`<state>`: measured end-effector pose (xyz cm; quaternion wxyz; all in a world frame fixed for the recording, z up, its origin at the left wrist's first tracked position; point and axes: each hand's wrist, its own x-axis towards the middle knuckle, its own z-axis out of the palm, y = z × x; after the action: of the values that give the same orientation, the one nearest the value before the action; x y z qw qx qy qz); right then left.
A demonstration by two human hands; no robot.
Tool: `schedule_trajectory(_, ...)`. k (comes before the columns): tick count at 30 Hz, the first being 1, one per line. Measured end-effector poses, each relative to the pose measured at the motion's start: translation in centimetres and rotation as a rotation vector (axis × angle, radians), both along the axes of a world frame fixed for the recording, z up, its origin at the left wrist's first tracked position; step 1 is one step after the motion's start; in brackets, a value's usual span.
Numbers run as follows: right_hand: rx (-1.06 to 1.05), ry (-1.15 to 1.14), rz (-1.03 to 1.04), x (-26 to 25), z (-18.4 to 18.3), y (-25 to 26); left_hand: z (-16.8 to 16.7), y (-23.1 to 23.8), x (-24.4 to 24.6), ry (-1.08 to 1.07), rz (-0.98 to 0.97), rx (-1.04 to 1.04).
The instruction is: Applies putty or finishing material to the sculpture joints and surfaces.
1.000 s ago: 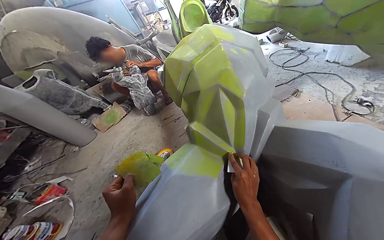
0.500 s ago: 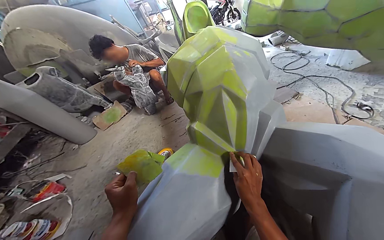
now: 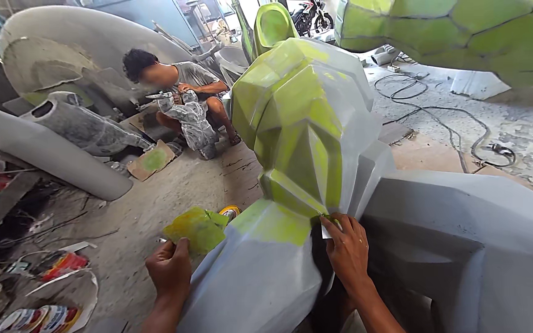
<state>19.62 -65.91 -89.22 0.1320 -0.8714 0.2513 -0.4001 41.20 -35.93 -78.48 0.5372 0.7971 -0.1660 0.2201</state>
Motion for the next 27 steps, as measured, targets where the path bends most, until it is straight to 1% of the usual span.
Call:
schedule_trajectory(2, 0.031, -0.018, 0.013, -0.5, 0.2, 0.0, 0.0, 0.0, 0.0, -0.004, 0.005, 0.007)
schedule_trajectory(4, 0.056, 0.013, 0.066, -1.0, 0.7, -0.1, 0.0, 0.0, -0.1, -0.01, 0.005, 0.016)
schedule_trajectory(9, 0.115, 0.366, 0.237, -1.3, 3.2, -0.6, -0.1, -0.1, 0.0, -0.019, -0.002, 0.011)
schedule_trajectory(12, 0.11, 0.458, 0.282, -0.9, 3.8, -0.7, 0.0, -0.1, -0.1, -0.023, 0.001, 0.008)
schedule_trajectory(15, 0.113, 0.52, 0.247, -1.0, 4.2, -0.5, 0.0, -0.2, -0.1, -0.027, 0.007, 0.01)
schedule_trajectory(18, 0.108, 0.534, 0.19, -1.7, 4.0, -0.2, -0.1, -0.1, -0.1, -0.024, 0.0, 0.008)
schedule_trajectory(21, 0.075, 0.422, 0.14, -2.0, 3.1, 0.1, 0.0, -0.1, -0.1, -0.022, -0.003, 0.0)
schedule_trajectory(23, 0.041, 0.352, 0.155, -2.0, 2.8, 0.2, 0.0, -0.1, -0.1, -0.015, 0.0, 0.004)
schedule_trajectory(25, 0.049, 0.4, 0.211, -1.7, 3.3, 0.5, -0.1, 0.0, -0.1, -0.01, 0.001, 0.005)
schedule_trajectory(27, 0.083, 0.521, 0.253, -1.4, 4.1, 0.8, -0.1, 0.0, -0.1, -0.012, 0.001, 0.004)
